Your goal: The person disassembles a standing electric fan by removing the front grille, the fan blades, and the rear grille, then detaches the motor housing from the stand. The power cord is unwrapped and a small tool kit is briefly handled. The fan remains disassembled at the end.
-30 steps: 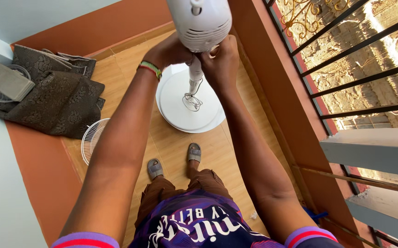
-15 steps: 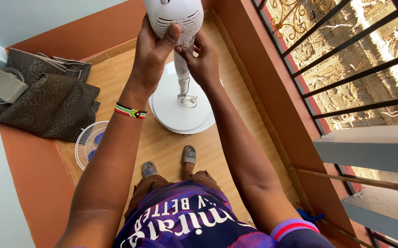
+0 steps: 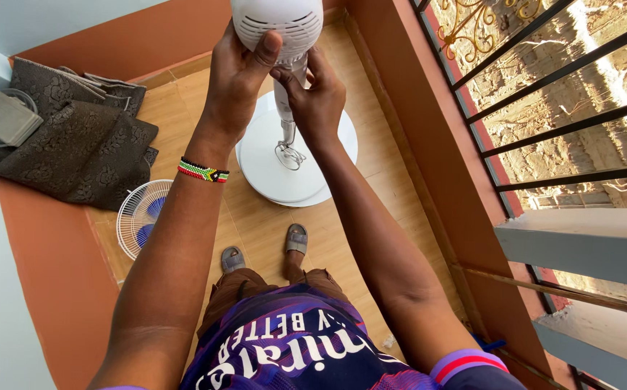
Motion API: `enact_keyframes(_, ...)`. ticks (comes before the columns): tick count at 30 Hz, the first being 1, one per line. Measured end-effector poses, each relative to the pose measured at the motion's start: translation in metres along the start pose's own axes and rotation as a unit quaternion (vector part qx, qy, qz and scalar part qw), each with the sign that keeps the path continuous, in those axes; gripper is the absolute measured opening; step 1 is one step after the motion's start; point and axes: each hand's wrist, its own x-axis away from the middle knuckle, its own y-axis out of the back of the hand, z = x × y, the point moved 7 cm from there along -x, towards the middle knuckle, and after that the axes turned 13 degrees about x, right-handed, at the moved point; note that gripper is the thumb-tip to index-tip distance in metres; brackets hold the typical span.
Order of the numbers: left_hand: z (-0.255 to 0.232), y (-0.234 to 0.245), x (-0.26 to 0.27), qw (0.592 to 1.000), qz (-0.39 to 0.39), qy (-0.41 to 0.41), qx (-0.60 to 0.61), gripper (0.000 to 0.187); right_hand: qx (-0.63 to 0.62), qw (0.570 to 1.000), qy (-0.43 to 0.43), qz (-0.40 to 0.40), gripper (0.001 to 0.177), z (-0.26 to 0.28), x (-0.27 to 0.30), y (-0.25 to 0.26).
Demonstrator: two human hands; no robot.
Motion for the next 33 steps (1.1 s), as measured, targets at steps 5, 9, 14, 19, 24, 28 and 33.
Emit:
enact_keyframes(5, 0.002, 0.017, 0.016, 0.999, 0.000, 0.025, 0.043, 0.077, -0.056, 0.994, 0.018, 0.093, 0.056, -0.016, -0.005, 0.003)
enact_keyframes(9, 0.029, 0.038, 0.037, 0.998, -0.022, 0.029, 0.043, 0.075, 0.054, 0.984, -0.085, 0.144, 0.045, -0.073, 0.005, 0.011)
enact_keyframes(14, 0.141, 0.079, 0.092, 0.970, -0.181, 0.129, -0.094, 0.040, 0.171, 0.916, -0.248, 0.264, 0.044, -0.181, 0.083, -0.011)
enact_keyframes(19, 0.236, 0.100, 0.146, 0.922, -0.154, 0.240, -0.260, 0.038, 0.250, 0.895, -0.193, 0.313, 0.076, -0.252, 0.138, -0.066)
enact_keyframes(24, 0.269, 0.102, 0.170, 0.897, -0.109, 0.291, -0.313, 0.036, 0.275, 0.890, -0.176, 0.319, 0.073, -0.301, 0.160, -0.110)
enact_keyframes(28, 0.263, 0.104, 0.170, 0.892, -0.081, 0.301, -0.328, 0.035, 0.297, 0.851, -0.258, 0.349, 0.037, -0.316, 0.170, -0.123)
enact_keyframes(33, 0.202, 0.104, 0.173, 0.919, -0.027, 0.161, -0.359, 0.034, -0.042, 0.868, -0.322, 0.376, 0.023, -0.238, 0.195, -0.103)
